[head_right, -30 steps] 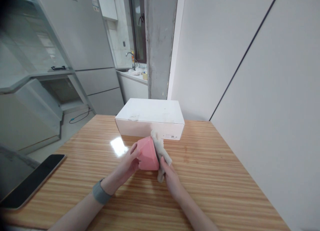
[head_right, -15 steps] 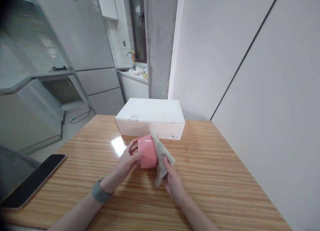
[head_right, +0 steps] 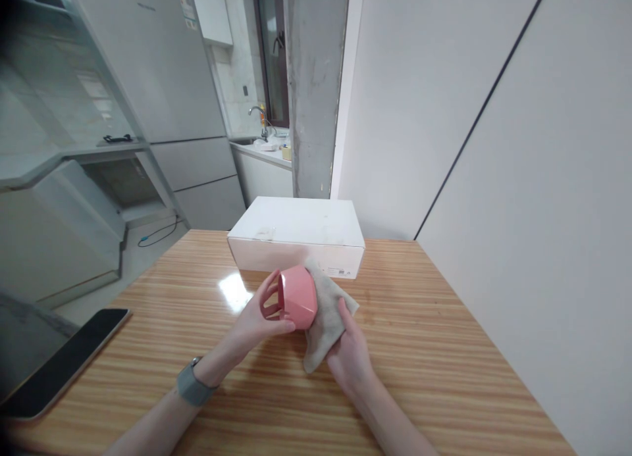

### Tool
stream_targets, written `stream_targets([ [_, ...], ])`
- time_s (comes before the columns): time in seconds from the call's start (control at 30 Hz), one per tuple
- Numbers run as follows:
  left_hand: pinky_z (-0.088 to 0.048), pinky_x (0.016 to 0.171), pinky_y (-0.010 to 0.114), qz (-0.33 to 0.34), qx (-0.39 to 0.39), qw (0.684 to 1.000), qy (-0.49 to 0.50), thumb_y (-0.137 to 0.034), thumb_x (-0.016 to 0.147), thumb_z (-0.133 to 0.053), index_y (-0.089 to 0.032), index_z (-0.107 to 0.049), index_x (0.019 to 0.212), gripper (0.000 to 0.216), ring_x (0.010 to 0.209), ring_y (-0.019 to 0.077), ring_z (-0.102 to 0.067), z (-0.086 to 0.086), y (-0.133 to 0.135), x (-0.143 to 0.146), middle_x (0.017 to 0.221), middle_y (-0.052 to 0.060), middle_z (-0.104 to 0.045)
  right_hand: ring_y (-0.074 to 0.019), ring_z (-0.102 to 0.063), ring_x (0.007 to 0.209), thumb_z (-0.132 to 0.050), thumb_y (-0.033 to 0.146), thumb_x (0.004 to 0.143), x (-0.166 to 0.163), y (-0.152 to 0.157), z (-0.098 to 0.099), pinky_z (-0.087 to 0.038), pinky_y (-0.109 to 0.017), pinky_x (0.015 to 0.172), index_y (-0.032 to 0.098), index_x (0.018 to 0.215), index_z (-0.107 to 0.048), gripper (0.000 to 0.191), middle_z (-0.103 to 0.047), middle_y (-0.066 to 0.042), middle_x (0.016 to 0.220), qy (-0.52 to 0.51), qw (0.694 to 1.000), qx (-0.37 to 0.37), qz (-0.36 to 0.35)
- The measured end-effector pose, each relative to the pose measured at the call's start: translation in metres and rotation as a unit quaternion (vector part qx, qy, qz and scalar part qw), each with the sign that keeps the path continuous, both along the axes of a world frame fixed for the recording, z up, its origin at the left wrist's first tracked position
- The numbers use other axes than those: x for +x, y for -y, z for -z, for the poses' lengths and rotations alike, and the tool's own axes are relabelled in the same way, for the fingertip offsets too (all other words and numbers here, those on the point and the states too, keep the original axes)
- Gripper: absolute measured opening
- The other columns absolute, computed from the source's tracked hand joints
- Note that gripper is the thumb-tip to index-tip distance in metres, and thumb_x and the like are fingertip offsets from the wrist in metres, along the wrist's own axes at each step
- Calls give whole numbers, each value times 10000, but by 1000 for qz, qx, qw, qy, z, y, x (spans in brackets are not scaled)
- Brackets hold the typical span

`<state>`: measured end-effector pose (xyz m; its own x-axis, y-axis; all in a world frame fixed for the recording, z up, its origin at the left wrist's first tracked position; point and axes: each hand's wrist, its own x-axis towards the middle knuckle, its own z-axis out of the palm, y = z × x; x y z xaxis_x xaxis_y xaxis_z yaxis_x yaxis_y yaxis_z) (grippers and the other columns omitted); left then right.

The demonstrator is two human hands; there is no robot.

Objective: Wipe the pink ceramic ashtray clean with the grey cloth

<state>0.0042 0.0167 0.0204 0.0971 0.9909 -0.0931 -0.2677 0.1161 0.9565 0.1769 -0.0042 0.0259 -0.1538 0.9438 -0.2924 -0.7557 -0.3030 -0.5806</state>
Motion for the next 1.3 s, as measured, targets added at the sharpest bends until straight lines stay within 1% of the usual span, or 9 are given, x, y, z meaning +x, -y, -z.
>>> stream_targets([
  [0.07,-530,839,390,-23,14,1000,-7,-217,432,-917,-281,-399,1393,1094,1087,299,-600,-1,1,2,1455,160,-407,-284,-584,1210,-623,512,815,-2,0,-2,-411,-442,1065,213,1026,-738,383,-768,-65,1057,-7,1000,-7,0],
  [0.2,-512,877,387,-64,65,995,-31,-221,467,-898,-233,-486,1280,912,1097,295,-593,-6,3,6,1343,138,-527,-283,-583,1212,-581,495,849,-7,2,-5,-418,-447,1058,213,1044,-729,373,-750,-70,1114,-24,1000,-14,-6],
  [0.4,-447,984,403,-99,124,983,-89,-170,499,-869,-247,-469,1296,895,1216,294,-515,-7,6,6,1321,104,-538,-296,-594,1197,-585,494,846,-7,2,-3,-424,-472,1046,209,1091,-707,395,-742,-85,1131,-39,999,-9,-33],
  [0.5,-408,1027,405,-99,165,975,-113,-149,500,-857,-259,-455,1296,899,1228,283,-502,-9,7,6,1332,87,-519,-305,-607,1180,-583,508,841,-5,-1,0,-428,-486,1039,204,1071,-711,402,-743,-93,1126,-37,998,-4,-48],
  [0.63,-385,1046,405,-96,217,958,-159,-165,510,-854,-253,-474,1271,855,1217,278,-502,-14,8,5,1305,76,-531,-277,-638,1141,-604,406,858,-6,-5,3,-447,-440,1033,175,1037,-718,314,-757,-89,1090,-38,998,-23,-47],
  [0.8,-401,1032,415,-61,226,955,-184,-220,581,-836,-240,-480,1271,776,1193,272,-522,-17,8,3,1286,82,-555,-241,-702,1023,-593,321,879,-3,-8,3,-465,-398,1016,148,1041,-709,264,-780,-78,1008,-41,997,-53,-47],
  [1.0,-406,1026,440,-64,248,948,-190,-228,565,-846,-238,-535,1236,740,1174,287,-537,-22,10,2,1254,83,-580,-244,-738,904,-542,354,903,10,-1,8,-483,-405,988,133,982,-725,297,-794,-81,914,-24,995,-79,-52],
  [1.2,-415,1043,450,-58,244,950,-185,-196,531,-848,-230,-534,1245,781,1189,286,-541,-13,9,3,1266,77,-584,-251,-726,958,-493,317,926,28,13,13,-491,-390,986,126,934,-731,305,-796,-96,870,-19,993,-112,-39],
  [1.3,-442,1026,449,-53,257,940,-218,-207,560,-838,-241,-494,1277,796,1188,271,-547,-6,6,1,1284,71,-572,-261,-737,908,-553,307,896,51,21,18,-500,-384,978,107,907,-729,267,-793,-116,848,13,986,-153,-69],
])
